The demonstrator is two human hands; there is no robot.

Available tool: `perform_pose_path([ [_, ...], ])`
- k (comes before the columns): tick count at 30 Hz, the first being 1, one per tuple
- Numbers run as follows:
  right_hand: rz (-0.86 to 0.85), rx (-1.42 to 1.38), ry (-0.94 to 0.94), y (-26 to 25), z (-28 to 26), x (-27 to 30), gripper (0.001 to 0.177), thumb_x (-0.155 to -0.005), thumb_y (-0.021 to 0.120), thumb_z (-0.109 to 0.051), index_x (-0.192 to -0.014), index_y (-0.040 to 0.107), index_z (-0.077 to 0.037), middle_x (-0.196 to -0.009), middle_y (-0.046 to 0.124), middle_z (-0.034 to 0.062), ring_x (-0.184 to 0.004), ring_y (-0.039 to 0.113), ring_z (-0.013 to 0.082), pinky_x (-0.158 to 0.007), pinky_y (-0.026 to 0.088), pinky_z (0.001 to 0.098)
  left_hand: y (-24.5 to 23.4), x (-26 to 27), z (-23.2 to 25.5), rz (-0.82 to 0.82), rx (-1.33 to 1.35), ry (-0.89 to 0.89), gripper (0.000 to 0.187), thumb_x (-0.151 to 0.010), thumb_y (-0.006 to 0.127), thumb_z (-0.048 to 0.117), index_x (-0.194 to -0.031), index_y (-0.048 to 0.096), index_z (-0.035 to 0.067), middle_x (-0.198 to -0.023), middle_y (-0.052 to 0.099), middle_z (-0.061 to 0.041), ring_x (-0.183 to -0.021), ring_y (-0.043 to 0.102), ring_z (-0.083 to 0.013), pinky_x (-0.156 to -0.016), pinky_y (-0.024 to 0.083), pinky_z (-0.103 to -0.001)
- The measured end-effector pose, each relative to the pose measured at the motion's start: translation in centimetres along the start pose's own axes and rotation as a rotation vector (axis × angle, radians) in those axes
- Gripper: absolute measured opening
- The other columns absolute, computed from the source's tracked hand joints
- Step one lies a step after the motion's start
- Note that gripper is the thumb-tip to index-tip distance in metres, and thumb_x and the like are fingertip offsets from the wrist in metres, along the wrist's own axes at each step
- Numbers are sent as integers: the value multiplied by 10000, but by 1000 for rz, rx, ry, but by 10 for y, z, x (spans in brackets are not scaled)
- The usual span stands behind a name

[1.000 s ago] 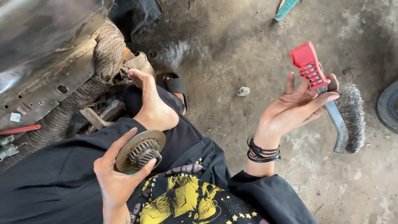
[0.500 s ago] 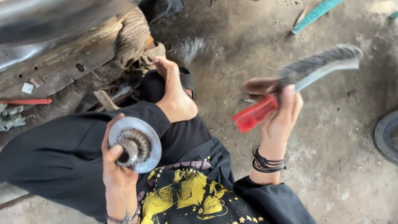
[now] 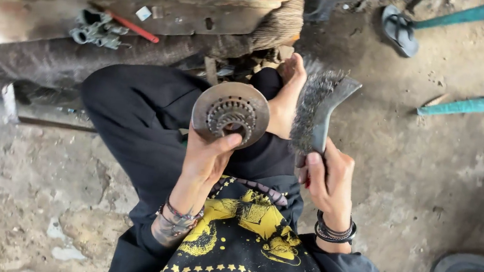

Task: The person scrubs a circular metal part with a wire brush, focusing on the teeth and edges. They rotate the part to clean different sides and occasionally inspect the surface with their fingers.

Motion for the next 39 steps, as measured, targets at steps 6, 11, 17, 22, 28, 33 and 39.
perform_pose_path([
  [6, -51, 392, -57, 36, 16, 2, 200, -994, 602, -122, -821, 542, -43, -548, 526, 132, -486, 576, 379, -442, 449, 362, 34, -5, 43, -79, -390, 222, 489, -753, 876, 66, -1164, 613, 36, -1002, 695, -148, -1006, 699, -216, -909, 587, -375],
  [11, 96, 496, -227, 59, -6, -9, 128, -956, 643, -69, -878, 573, 4, -570, 528, 126, -475, 595, 354, -441, 468, 336, 26, 5, 66, 40, -641, 298, 527, -609, 893, 94, -1081, 677, 2, -944, 724, -165, -948, 704, -192, -818, 612, -386],
  [17, 110, 590, -177, 78, 8, -1, 115, -928, 682, -141, -877, 594, -88, -574, 556, 43, -499, 644, 283, -463, 511, 344, -11, 0, 63, -7, -772, 216, 529, -564, 819, 10, -1064, 647, 1, -848, 691, -142, -862, 723, -186, -755, 589, -311],
  [22, 38, 361, -127, 79, -10, -2, 160, -902, 708, -13, -880, 550, -10, -670, 600, 86, -445, 520, 246, -463, 437, 352, 6, 5, 81, -57, -1011, 167, 609, -663, 782, 154, -1181, 570, -86, -1062, 691, -212, -855, 699, -252, -784, 631, -356],
  [28, 42, 360, -146, 73, -25, -8, 163, -896, 682, 2, -911, 521, -17, -761, 621, 104, -523, 551, 272, -512, 454, 378, 4, 9, 76, -99, -999, 98, 594, -603, 739, 48, -1163, 572, -63, -1054, 678, -168, -849, 680, -222, -780, 618, -315],
  [33, -31, 375, -140, 87, -8, 10, 216, -845, 704, 31, -897, 501, -24, -732, 602, 92, -498, 515, 266, -490, 412, 367, 10, -3, 95, -69, -806, 178, 627, -690, 708, 57, -1296, 569, -27, -1197, 600, -111, -1017, 634, -202, -964, 576, -309],
  [39, 37, 388, -198, 63, -33, 7, 271, -819, 715, 26, -1052, 577, 8, -810, 653, 116, -538, 610, 293, -524, 484, 371, 24, 14, 86, -123, -1002, 90, 565, -647, 733, 88, -1168, 558, -44, -1057, 673, -157, -865, 650, -207, -798, 586, -314],
])
Point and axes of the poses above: each hand's wrist, its own x-axis away from the middle knuckle, its own y-axis out of the palm, z = x × y, the point moved 8 cm from there along -x, towards the middle knuckle
